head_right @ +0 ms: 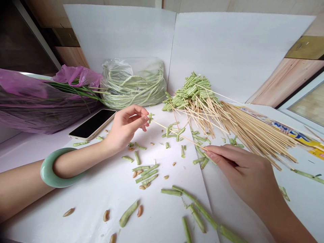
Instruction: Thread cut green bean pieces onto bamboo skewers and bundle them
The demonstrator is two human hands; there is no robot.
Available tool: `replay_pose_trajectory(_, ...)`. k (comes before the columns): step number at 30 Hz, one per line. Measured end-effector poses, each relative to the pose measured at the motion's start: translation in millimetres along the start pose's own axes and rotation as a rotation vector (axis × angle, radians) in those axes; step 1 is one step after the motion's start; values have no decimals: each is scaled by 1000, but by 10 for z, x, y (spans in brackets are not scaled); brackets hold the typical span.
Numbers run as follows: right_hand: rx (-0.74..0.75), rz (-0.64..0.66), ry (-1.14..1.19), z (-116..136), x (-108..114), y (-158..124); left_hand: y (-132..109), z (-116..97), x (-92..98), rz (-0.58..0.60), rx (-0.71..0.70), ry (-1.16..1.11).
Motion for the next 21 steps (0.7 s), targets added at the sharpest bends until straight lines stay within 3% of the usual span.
replay_pose_trajectory(6, 34, -25, -32, -13, -6, -3, -12, -10, -10, -7, 9, -26)
replay_pose_trajectory(13, 127, -30, -79, -31, 18, -10, -2, 12, 16, 7, -40, 200)
replay_pose_trajectory(21, 232, -38, -141, 16, -21, -1, 6, 44, 2, 4, 18, 337)
Point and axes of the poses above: each hand's wrist, its own y-axis towards the middle knuckle, its own x-axis out of the back of the hand, z = x × y, the point moved 1 cm from there along y, towards the middle knuckle, and after that the axes turned 13 degrees about -z, right-handed, at the moved point
